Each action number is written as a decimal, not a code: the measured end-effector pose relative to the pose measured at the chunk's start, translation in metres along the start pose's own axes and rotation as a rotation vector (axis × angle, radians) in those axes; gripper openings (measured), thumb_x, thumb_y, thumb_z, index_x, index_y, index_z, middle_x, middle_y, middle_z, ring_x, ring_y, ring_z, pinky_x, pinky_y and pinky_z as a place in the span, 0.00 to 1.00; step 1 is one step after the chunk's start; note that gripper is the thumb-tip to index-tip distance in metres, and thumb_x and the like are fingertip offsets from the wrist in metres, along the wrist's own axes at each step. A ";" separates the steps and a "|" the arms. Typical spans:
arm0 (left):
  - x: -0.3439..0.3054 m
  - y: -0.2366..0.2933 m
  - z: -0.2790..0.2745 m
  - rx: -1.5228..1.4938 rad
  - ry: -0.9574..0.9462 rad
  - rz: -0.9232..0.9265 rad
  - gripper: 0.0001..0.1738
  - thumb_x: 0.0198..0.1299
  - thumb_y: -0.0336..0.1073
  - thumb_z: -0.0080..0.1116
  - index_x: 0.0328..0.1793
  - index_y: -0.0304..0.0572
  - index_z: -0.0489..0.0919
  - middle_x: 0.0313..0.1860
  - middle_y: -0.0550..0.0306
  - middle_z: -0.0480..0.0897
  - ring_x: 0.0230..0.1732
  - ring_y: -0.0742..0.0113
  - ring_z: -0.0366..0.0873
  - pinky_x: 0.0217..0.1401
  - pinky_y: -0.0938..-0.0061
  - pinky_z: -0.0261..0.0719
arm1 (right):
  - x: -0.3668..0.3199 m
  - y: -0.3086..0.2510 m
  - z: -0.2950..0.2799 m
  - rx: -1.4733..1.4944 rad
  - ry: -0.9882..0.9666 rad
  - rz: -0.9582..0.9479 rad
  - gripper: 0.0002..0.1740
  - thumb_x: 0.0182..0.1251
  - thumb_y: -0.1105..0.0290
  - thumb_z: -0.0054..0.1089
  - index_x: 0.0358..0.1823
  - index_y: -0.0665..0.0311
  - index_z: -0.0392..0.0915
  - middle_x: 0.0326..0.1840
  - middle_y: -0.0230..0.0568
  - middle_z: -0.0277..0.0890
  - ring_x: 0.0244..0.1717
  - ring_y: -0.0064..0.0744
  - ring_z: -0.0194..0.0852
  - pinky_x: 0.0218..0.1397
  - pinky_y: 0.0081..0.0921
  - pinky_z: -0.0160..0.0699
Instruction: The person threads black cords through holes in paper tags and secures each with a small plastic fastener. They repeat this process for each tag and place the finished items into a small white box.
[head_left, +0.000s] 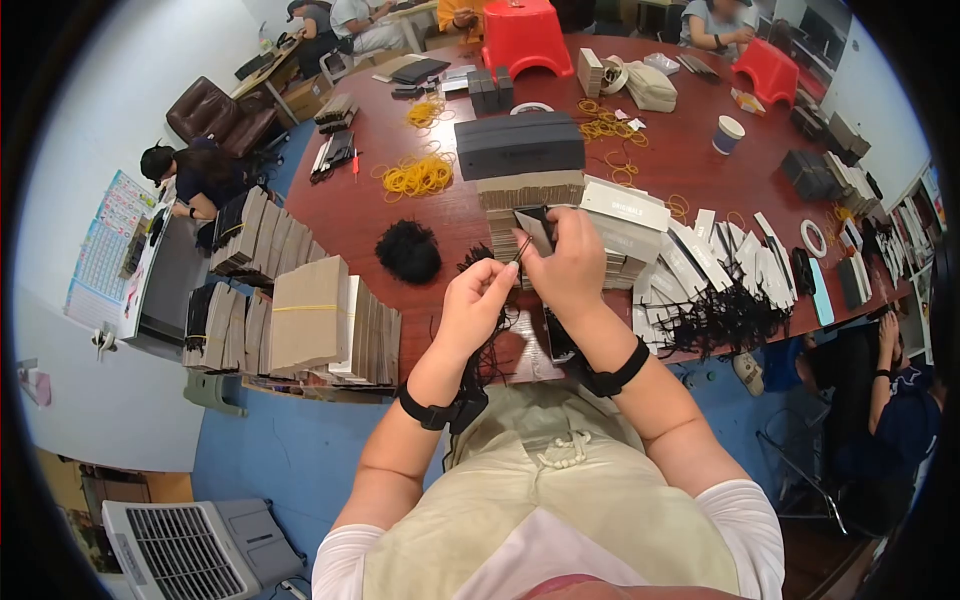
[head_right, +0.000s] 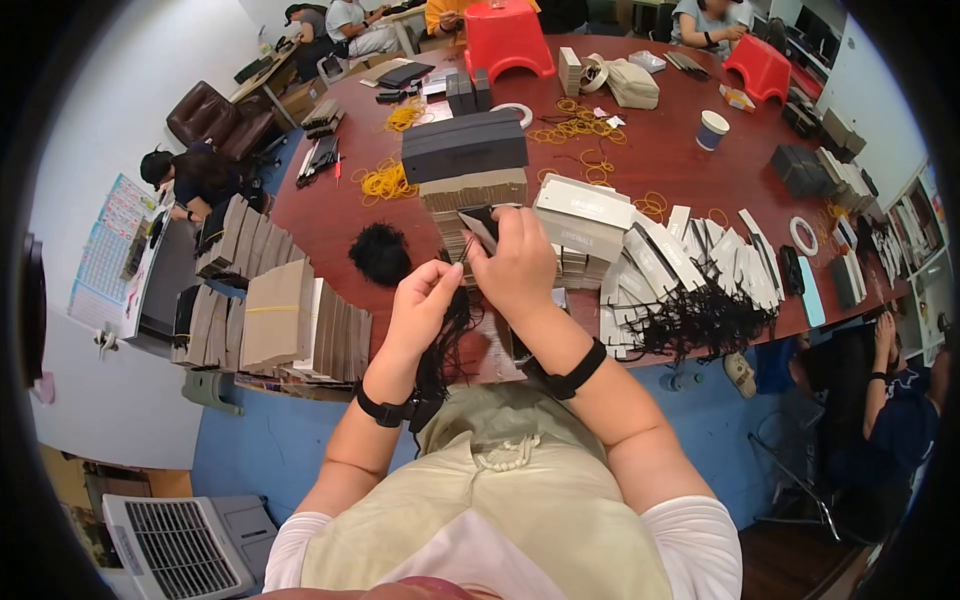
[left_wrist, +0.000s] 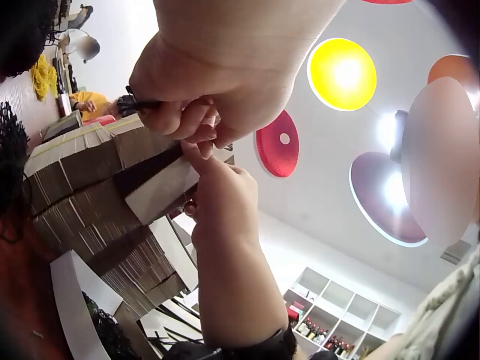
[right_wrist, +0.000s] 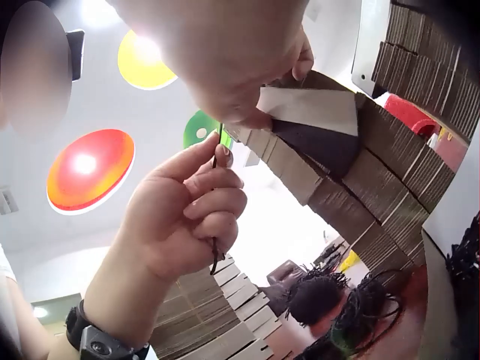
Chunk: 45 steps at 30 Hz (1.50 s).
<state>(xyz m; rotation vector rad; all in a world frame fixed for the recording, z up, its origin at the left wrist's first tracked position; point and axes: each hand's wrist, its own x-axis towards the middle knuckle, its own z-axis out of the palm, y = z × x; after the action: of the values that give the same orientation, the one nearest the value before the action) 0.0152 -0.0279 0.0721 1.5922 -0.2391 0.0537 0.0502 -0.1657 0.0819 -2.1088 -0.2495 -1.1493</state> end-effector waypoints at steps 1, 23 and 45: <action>-0.001 0.000 0.000 -0.005 0.001 0.006 0.11 0.65 0.37 0.53 0.32 0.38 0.76 0.22 0.75 0.69 0.23 0.88 0.58 0.24 0.89 0.55 | 0.000 0.000 -0.001 -0.001 -0.006 -0.006 0.18 0.44 0.68 0.71 0.34 0.65 0.71 0.28 0.40 0.68 0.29 0.42 0.69 0.30 0.34 0.68; -0.030 0.001 -0.021 -0.091 -0.251 -0.170 0.12 0.67 0.37 0.49 0.38 0.37 0.78 0.23 0.69 0.71 0.26 0.83 0.65 0.28 0.85 0.64 | -0.001 0.012 -0.028 1.005 -0.718 0.676 0.08 0.63 0.71 0.58 0.39 0.68 0.77 0.35 0.35 0.79 0.37 0.21 0.75 0.39 0.18 0.74; -0.034 0.015 -0.036 0.133 0.091 0.228 0.09 0.56 0.20 0.56 0.43 0.33 0.80 0.33 0.57 0.80 0.34 0.73 0.79 0.38 0.80 0.76 | -0.008 0.021 -0.043 1.590 -0.624 0.925 0.15 0.62 0.74 0.55 0.50 0.71 0.76 0.33 0.40 0.78 0.25 0.21 0.67 0.28 0.18 0.65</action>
<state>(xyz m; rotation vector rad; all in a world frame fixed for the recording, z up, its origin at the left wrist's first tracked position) -0.0167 0.0118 0.0819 1.6837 -0.3508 0.3238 0.0268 -0.2083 0.0801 -0.7780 -0.2654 0.3524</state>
